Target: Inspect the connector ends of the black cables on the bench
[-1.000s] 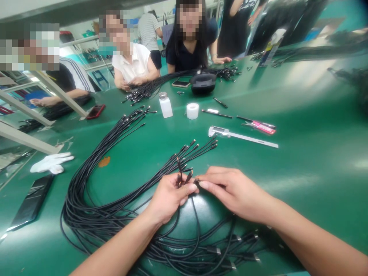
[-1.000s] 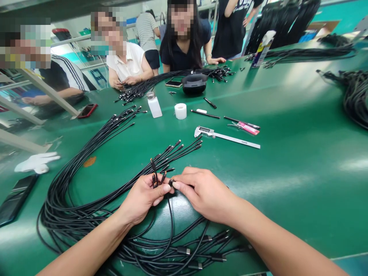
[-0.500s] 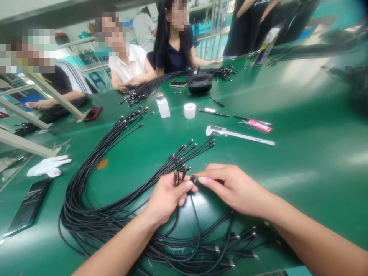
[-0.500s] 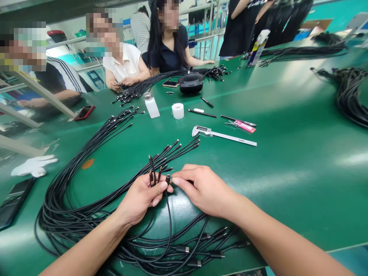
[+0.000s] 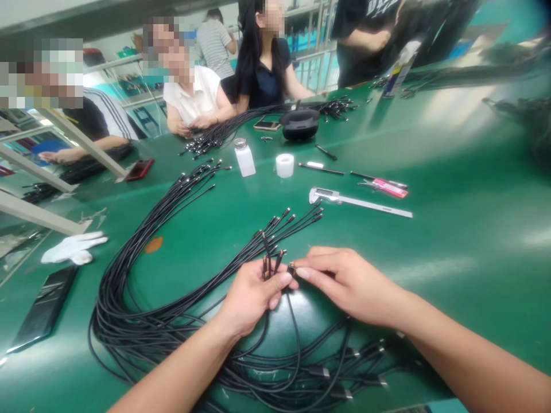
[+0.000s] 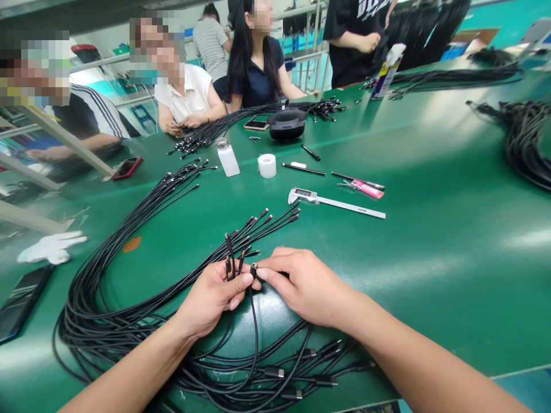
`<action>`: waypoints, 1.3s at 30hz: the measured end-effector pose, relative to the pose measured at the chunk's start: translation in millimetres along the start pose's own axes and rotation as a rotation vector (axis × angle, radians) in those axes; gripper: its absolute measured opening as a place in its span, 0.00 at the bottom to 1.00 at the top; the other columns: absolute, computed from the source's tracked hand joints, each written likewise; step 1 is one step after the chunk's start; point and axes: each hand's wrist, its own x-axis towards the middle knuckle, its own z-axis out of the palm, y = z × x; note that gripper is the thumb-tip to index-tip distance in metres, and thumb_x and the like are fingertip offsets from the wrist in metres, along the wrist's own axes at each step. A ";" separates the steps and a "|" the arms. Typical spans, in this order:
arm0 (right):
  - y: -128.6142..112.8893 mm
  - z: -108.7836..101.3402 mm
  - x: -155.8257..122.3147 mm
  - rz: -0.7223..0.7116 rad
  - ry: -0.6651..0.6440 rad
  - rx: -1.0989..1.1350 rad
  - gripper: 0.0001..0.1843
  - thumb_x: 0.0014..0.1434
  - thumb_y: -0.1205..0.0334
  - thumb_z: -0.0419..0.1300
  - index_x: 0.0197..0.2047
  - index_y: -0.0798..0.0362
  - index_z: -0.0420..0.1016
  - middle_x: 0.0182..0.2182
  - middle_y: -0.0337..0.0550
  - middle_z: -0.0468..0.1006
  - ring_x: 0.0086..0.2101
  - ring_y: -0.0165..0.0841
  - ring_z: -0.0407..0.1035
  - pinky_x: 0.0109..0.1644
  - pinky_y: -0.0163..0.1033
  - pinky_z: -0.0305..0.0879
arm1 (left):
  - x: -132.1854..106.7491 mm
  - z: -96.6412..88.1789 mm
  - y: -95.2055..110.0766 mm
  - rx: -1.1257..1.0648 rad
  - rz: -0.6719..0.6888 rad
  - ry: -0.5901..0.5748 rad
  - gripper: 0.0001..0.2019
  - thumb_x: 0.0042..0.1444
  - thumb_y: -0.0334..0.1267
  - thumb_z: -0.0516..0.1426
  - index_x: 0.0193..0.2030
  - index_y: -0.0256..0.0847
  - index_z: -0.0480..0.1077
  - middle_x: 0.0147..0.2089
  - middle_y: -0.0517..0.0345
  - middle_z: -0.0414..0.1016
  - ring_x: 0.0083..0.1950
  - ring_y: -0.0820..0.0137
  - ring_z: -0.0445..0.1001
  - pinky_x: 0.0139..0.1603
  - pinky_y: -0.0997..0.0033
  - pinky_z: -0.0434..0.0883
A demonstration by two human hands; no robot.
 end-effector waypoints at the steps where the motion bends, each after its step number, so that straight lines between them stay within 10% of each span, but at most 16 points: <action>1: 0.1 -0.1 -0.2 0.001 0.001 0.001 0.17 0.69 0.61 0.49 0.38 0.51 0.80 0.33 0.39 0.79 0.36 0.26 0.70 0.44 0.31 0.63 | 0.0 0.1 -0.1 0.000 0.000 0.001 0.18 0.48 0.46 0.66 0.34 0.33 0.69 0.31 0.56 0.78 0.17 0.86 0.57 0.18 0.81 0.53; 19: 0.2 0.6 1.1 0.010 -0.006 0.009 0.17 0.68 0.61 0.49 0.41 0.50 0.81 0.33 0.39 0.79 0.36 0.27 0.70 0.43 0.31 0.63 | -0.4 1.0 0.4 -0.006 -0.002 -0.002 0.19 0.46 0.46 0.67 0.34 0.33 0.69 0.29 0.56 0.77 0.17 0.86 0.57 0.18 0.81 0.52; 29: 8.8 1.5 1.5 0.118 0.210 -0.034 0.14 0.67 0.57 0.52 0.45 0.51 0.77 0.39 0.40 0.79 0.39 0.28 0.72 0.45 0.33 0.66 | -0.7 -0.3 4.4 -0.061 -0.051 -0.027 0.19 0.49 0.45 0.65 0.40 0.30 0.71 0.33 0.51 0.77 0.17 0.83 0.63 0.14 0.84 0.54; 39: 2.2 7.1 -0.7 0.099 0.113 -0.003 0.13 0.66 0.59 0.53 0.45 0.49 0.79 0.40 0.40 0.79 0.39 0.28 0.72 0.46 0.34 0.66 | -2.0 3.1 4.7 -0.042 -0.033 0.115 0.19 0.41 0.40 0.69 0.33 0.35 0.66 0.19 0.65 0.69 0.14 0.84 0.59 0.11 0.86 0.54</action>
